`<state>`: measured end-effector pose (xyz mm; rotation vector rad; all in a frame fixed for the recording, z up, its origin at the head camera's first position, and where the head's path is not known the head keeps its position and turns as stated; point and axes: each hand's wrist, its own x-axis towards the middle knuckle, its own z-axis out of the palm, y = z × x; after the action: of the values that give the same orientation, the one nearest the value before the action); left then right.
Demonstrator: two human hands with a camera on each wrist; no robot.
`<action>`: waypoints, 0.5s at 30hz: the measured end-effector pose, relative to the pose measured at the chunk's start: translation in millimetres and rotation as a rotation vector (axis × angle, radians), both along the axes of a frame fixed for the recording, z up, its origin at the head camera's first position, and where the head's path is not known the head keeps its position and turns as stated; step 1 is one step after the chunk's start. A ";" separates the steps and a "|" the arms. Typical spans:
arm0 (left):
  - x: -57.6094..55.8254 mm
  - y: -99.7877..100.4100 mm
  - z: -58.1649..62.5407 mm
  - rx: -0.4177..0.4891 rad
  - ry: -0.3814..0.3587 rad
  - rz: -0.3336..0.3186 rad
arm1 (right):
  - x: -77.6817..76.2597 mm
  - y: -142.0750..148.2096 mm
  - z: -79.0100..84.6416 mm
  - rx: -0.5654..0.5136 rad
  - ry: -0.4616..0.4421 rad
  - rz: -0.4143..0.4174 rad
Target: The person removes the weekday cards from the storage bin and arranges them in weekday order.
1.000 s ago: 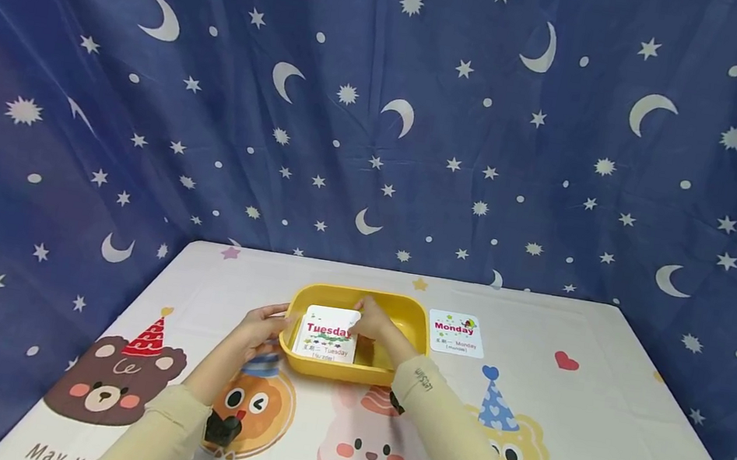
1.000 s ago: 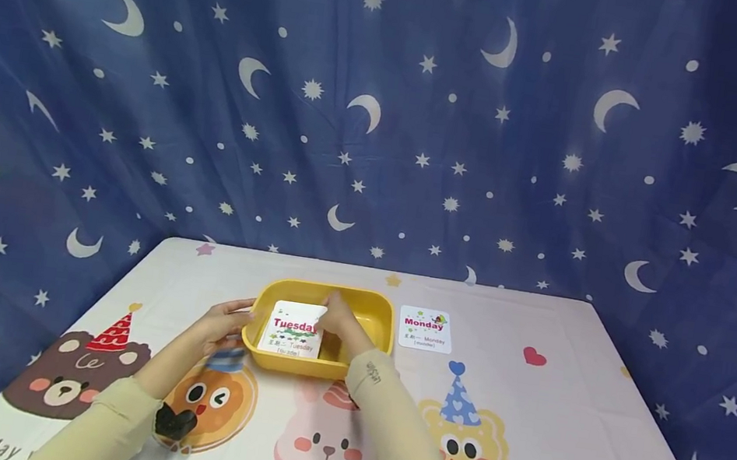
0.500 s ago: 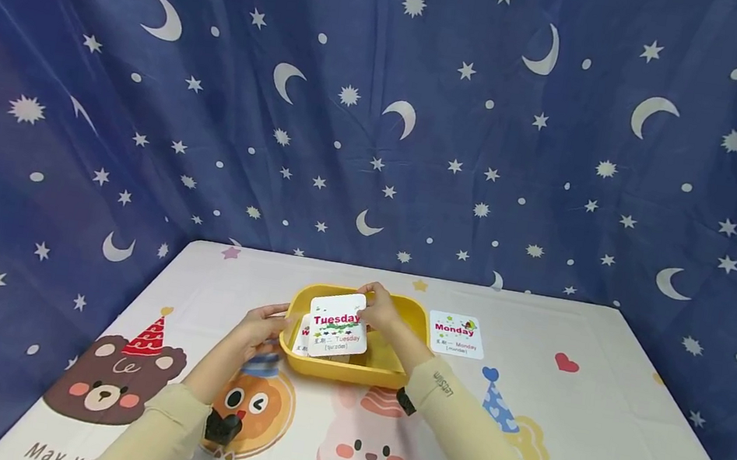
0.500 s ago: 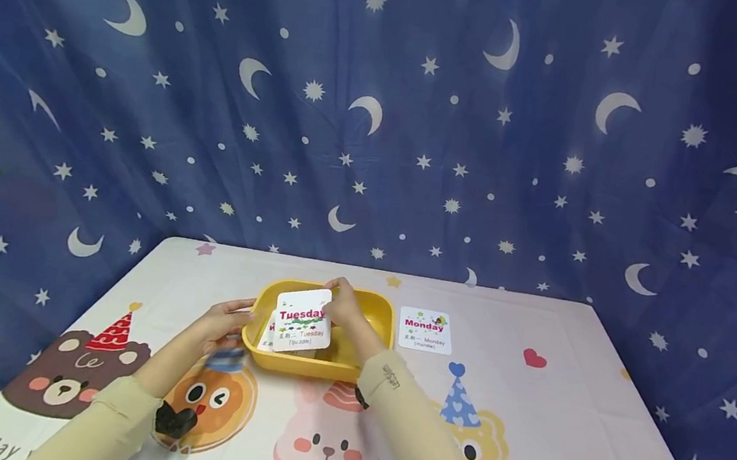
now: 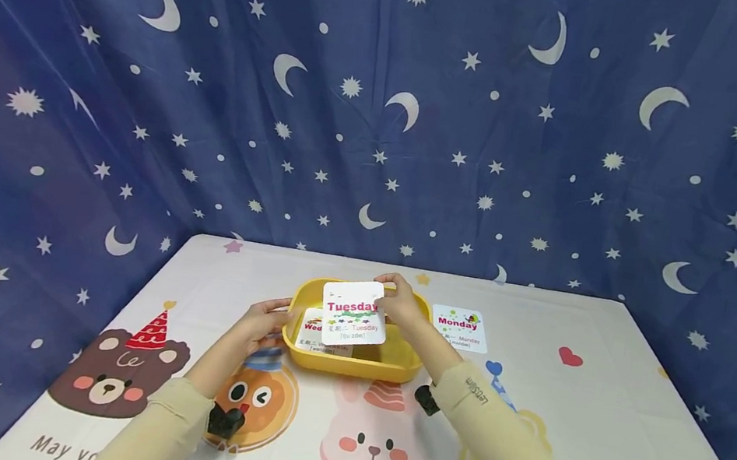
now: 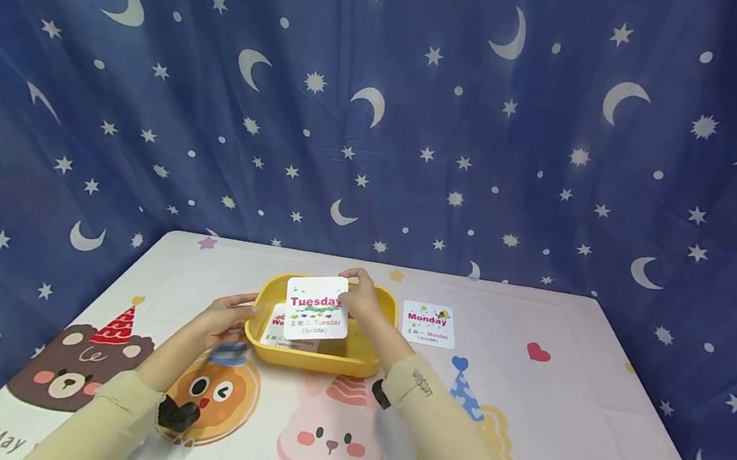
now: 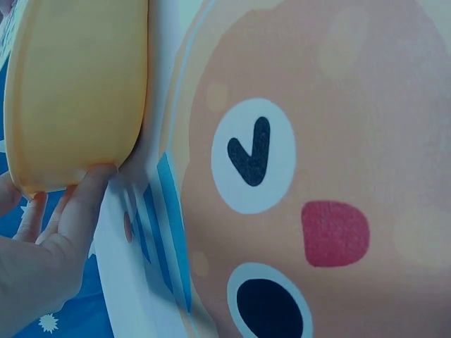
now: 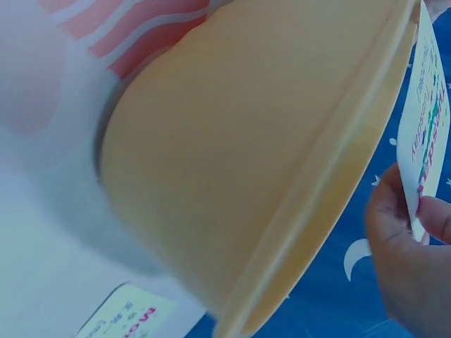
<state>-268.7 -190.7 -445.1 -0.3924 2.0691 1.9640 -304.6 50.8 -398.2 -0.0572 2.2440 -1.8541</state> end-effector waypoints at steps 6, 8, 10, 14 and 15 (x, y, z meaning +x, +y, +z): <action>-0.6 0.3 -0.5 0.004 0.001 0.002 | 6.4 16.5 4.2 -0.001 0.055 0.037; -0.6 0.1 -0.5 -0.001 0.001 -0.004 | 8.7 22.0 4.2 0.000 0.070 0.037; -0.3 0.1 0.0 -0.010 -0.001 0.000 | 11.5 27.4 3.4 0.003 0.072 0.038; 0.8 0.3 0.7 -0.021 -0.006 0.003 | 18.6 37.5 1.2 0.023 0.053 0.023; 1.1 0.4 1.0 -0.021 -0.006 0.003 | 20.7 40.1 1.2 0.025 0.050 0.019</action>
<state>-267.6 -190.3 -444.1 -0.4059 2.0881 1.9416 -283.9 91.0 -396.9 -0.1213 2.2911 -1.8346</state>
